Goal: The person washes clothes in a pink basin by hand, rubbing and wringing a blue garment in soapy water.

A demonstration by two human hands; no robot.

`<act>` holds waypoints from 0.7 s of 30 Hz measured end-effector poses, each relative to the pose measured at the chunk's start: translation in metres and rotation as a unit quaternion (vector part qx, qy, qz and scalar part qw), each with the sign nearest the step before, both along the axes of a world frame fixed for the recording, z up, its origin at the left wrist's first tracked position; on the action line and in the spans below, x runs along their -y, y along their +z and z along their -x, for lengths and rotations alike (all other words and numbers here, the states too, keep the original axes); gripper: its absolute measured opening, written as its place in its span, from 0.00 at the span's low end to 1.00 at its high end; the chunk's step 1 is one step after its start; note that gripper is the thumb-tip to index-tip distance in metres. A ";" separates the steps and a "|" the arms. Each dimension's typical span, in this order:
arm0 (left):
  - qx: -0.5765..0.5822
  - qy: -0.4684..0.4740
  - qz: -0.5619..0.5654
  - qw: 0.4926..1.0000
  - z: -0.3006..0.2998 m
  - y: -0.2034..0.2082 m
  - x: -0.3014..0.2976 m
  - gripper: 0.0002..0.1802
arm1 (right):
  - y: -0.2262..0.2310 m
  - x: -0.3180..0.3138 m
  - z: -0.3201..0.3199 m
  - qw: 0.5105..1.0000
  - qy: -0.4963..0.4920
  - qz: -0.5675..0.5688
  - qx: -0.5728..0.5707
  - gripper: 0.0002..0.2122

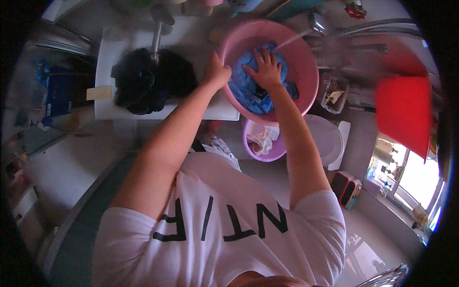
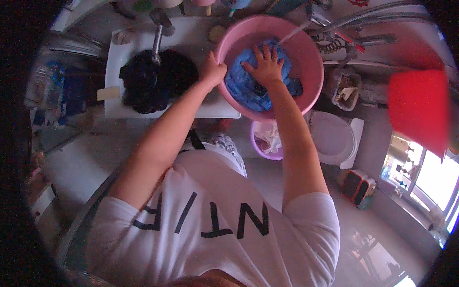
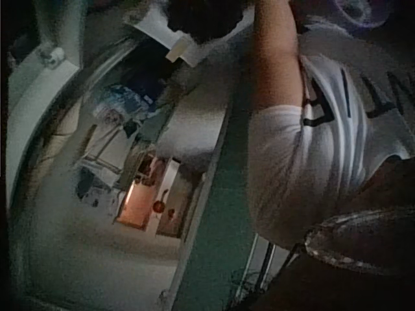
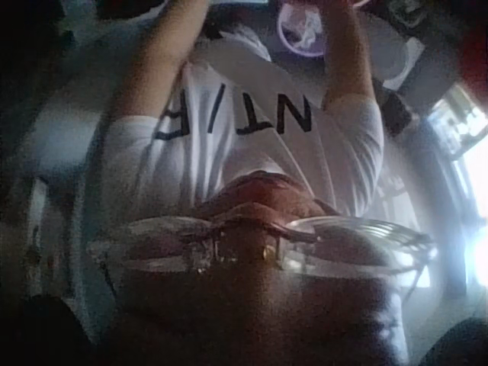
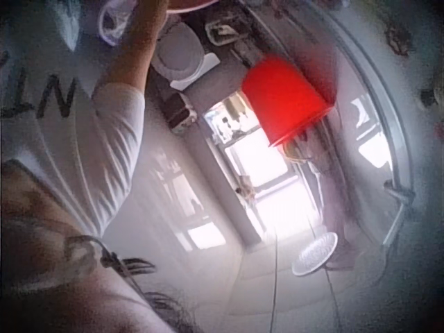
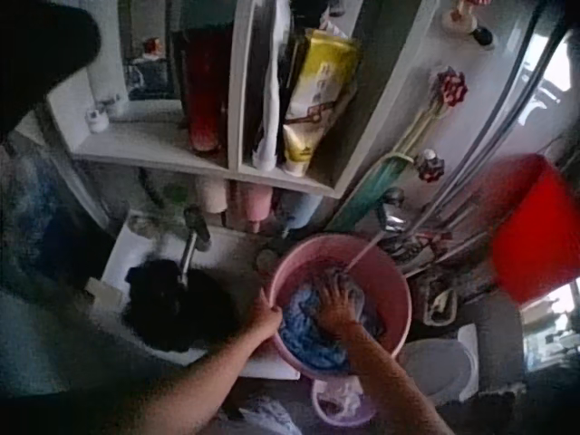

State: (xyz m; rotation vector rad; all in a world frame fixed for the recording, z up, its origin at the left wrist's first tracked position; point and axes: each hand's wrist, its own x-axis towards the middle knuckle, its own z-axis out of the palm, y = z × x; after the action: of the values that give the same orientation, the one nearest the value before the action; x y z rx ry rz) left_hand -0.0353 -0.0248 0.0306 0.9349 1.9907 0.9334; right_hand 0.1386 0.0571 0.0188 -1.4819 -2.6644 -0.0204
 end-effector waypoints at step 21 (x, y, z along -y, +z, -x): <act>0.067 -0.057 0.039 0.995 0.004 0.018 0.003 0.36 | -0.058 -0.091 0.020 0.963 -0.266 -0.029 -0.041 0.25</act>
State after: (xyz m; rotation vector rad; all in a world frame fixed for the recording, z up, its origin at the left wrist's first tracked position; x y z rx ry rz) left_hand -0.0393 -0.0277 0.0482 0.9086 1.8287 0.8276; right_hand 0.1185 0.1479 -0.0387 -2.0746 -2.1053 -0.0712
